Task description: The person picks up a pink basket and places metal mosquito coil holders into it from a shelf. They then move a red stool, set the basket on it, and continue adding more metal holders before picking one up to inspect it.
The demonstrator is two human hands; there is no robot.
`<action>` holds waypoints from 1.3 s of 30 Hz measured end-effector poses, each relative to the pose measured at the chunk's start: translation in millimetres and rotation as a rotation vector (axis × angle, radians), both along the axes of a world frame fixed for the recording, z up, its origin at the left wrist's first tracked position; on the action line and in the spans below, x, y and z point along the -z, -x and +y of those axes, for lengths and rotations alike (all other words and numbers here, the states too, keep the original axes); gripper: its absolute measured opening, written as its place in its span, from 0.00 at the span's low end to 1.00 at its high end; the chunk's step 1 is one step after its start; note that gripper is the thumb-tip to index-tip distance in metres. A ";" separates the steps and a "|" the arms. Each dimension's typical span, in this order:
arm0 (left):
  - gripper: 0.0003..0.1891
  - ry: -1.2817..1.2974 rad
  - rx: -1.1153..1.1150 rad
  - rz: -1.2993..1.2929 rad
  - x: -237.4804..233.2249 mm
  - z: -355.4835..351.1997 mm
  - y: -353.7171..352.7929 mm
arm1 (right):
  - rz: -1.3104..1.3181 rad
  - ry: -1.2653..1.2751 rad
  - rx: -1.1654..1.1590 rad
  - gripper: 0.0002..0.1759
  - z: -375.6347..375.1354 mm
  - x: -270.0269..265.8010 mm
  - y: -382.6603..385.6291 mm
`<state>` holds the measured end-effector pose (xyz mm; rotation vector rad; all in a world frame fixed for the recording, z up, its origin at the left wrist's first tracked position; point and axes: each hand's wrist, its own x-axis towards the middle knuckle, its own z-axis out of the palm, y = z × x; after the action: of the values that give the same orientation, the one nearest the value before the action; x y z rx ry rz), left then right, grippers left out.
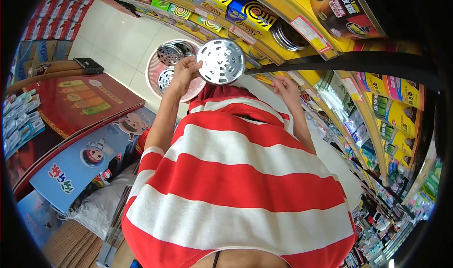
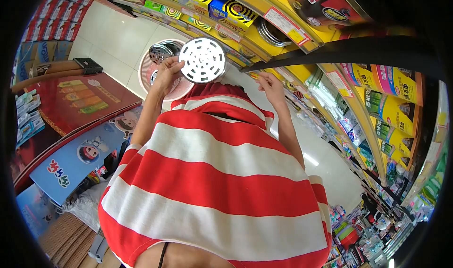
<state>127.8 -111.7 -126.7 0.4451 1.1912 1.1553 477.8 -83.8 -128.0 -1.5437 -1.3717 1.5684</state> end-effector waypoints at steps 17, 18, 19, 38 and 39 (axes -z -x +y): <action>0.13 -0.122 0.480 -0.063 -44.9 6.5 -111.2 | 0.162 0.072 0.044 0.15 -7.5 -62.2 -83.7; 0.13 -0.112 0.464 -0.040 -42.0 6.0 -111.2 | 0.148 0.059 0.080 0.15 -12.2 -72.8 -95.0; 0.13 -0.104 0.446 -0.016 -37.7 5.8 -109.3 | 0.134 0.044 0.114 0.15 -16.1 -80.5 -106.3; 0.09 0.066 0.095 0.050 37.3 -39.0 -65.9 | 0.324 -0.147 0.640 0.07 97.8 -21.9 -135.6; 0.09 0.076 0.087 0.070 42.2 -43.0 -62.3 | 0.363 -0.140 0.634 0.08 105.0 -24.5 -124.4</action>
<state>190.1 -154.7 -169.0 0.4782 1.2600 1.0231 602.1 21.2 -103.5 -1.3425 -0.6797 1.2371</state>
